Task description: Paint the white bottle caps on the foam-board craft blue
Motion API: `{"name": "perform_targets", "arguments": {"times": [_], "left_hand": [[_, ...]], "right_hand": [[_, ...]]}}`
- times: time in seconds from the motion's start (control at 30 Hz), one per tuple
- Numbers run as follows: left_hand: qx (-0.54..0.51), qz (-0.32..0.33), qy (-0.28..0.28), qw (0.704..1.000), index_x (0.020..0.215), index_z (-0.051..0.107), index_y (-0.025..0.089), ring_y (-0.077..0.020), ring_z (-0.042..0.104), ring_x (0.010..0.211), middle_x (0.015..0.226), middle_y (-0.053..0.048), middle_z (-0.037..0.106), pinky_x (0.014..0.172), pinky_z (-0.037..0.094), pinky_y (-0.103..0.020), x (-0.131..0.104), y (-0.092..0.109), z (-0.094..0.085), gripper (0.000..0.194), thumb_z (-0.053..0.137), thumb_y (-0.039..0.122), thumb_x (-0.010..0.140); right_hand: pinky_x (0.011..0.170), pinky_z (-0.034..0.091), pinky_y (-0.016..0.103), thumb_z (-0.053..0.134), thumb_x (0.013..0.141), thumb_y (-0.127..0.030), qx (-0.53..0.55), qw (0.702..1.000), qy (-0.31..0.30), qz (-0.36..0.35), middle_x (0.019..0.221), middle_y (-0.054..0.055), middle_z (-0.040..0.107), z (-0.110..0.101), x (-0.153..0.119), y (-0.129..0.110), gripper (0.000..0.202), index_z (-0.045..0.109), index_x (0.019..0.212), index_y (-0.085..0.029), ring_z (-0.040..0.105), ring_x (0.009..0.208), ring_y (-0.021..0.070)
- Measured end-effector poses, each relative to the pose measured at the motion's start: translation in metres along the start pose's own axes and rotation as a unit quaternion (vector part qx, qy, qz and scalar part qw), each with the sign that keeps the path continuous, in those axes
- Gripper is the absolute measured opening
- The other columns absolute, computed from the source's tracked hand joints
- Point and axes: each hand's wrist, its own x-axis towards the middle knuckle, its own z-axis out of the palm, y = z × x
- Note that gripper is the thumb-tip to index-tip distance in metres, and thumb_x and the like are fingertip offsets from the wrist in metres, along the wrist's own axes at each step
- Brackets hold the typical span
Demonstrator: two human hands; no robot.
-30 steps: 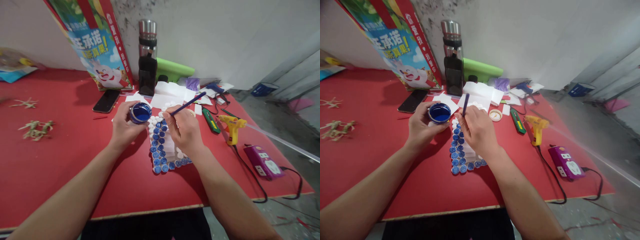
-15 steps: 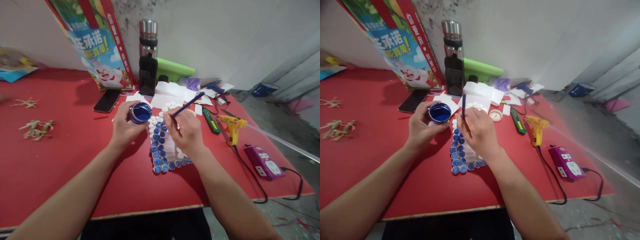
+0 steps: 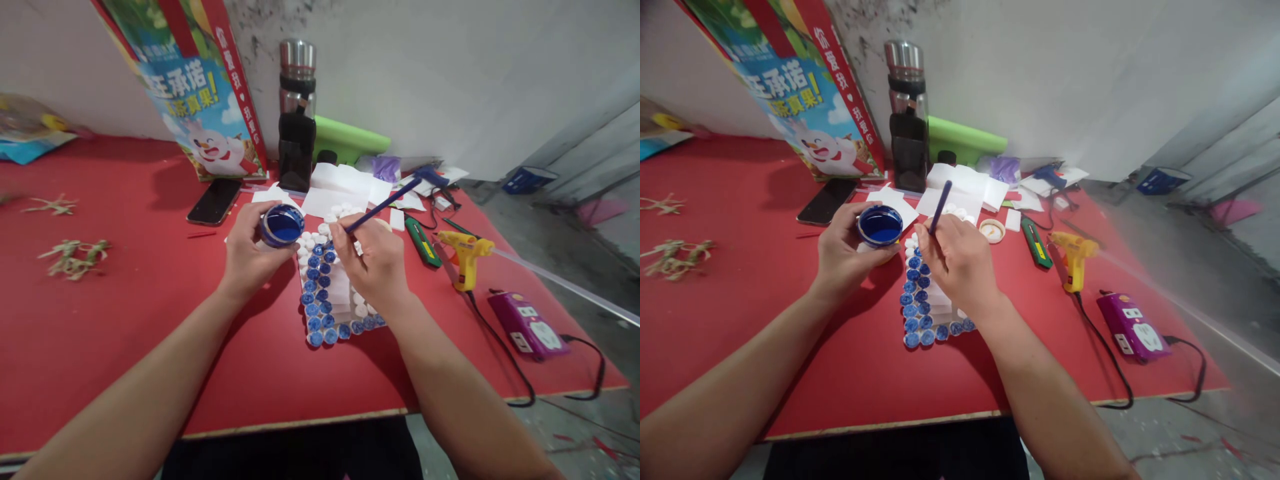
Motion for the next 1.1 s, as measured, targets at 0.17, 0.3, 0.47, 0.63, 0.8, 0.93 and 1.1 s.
{"name": "perform_targets", "arguments": {"times": [0.17, 0.3, 0.47, 0.63, 0.8, 0.93, 1.1], "left_hand": [[-0.005, 0.003, 0.002, 1.000, 0.130, 0.072, 0.027, -0.0346, 0.072, 0.128, 0.137, -0.009, 0.073, 0.114, 0.057, -0.053, -0.0004, -0.0015, 0.0005, 0.062, 0.094, 0.028, 0.073], [0.001, 0.003, 0.002, 1.000, 0.130, 0.071, 0.027, -0.0341, 0.072, 0.127, 0.135, -0.009, 0.073, 0.114, 0.058, -0.053, -0.0004, -0.0018, 0.0011, 0.061, 0.093, 0.028, 0.074], [-0.001, 0.009, 0.004, 1.000, 0.130, 0.071, 0.026, -0.0341, 0.073, 0.126, 0.134, -0.009, 0.073, 0.112, 0.058, -0.053, -0.0002, -0.0022, 0.0015, 0.060, 0.093, 0.028, 0.074], [0.000, 0.008, 0.004, 1.000, 0.130, 0.071, 0.026, -0.0345, 0.072, 0.126, 0.135, -0.009, 0.073, 0.112, 0.058, -0.054, -0.0002, -0.0014, 0.0015, 0.060, 0.093, 0.026, 0.074], [0.002, 0.007, 0.003, 1.000, 0.129, 0.072, 0.026, -0.0346, 0.072, 0.127, 0.135, -0.009, 0.073, 0.114, 0.058, -0.055, -0.0001, 0.0003, 0.0005, 0.059, 0.093, 0.026, 0.074], [-0.004, 0.006, 0.001, 1.000, 0.129, 0.072, 0.026, -0.0349, 0.072, 0.128, 0.136, -0.009, 0.072, 0.114, 0.058, -0.054, 0.0000, 0.0005, 0.0006, 0.061, 0.094, 0.026, 0.073], [-0.001, 0.009, 0.004, 1.000, 0.128, 0.072, 0.026, -0.0352, 0.072, 0.127, 0.135, -0.009, 0.073, 0.114, 0.057, -0.055, -0.0001, 0.0004, 0.0013, 0.060, 0.094, 0.025, 0.073]], "right_hand": [[0.066, 0.046, 0.030, 0.057, 0.115, -0.030, 0.017, 1.000, 0.004, 0.017, 0.077, 0.000, 0.068, -0.0019, 0.0006, -0.0009, 0.025, 0.067, 0.094, -0.021, 0.059, 0.068, 0.0130], [0.068, 0.046, 0.031, 0.057, 0.114, -0.031, 0.008, 1.000, 0.005, 0.015, 0.078, 0.000, 0.068, -0.0008, 0.0009, -0.0014, 0.025, 0.066, 0.093, -0.022, 0.059, 0.069, 0.0136], [0.064, 0.046, 0.029, 0.060, 0.113, -0.028, 0.036, 0.999, 0.005, 0.026, 0.074, -0.002, 0.065, -0.0031, 0.0029, -0.0038, 0.025, 0.065, 0.089, -0.022, 0.058, 0.066, 0.0122], [0.067, 0.053, 0.028, 0.057, 0.115, -0.031, 0.092, 0.994, 0.025, 0.060, 0.079, -0.002, 0.068, -0.0016, 0.0026, -0.0050, 0.024, 0.068, 0.095, -0.023, 0.064, 0.070, 0.0125], [0.069, 0.053, 0.028, 0.058, 0.114, -0.029, 0.079, 0.996, 0.005, 0.049, 0.078, -0.001, 0.068, 0.0021, 0.0008, -0.0026, 0.023, 0.068, 0.094, -0.022, 0.064, 0.071, 0.0124], [0.068, 0.050, 0.028, 0.058, 0.114, -0.028, 0.070, 0.996, 0.010, 0.050, 0.076, -0.002, 0.064, 0.0009, 0.0012, -0.0025, 0.024, 0.067, 0.093, -0.021, 0.060, 0.068, 0.0118], [0.070, 0.052, 0.029, 0.056, 0.115, -0.033, 0.091, 0.993, 0.009, 0.071, 0.080, 0.000, 0.068, 0.0005, 0.0013, -0.0025, 0.026, 0.067, 0.094, -0.022, 0.062, 0.072, 0.0130]]}}
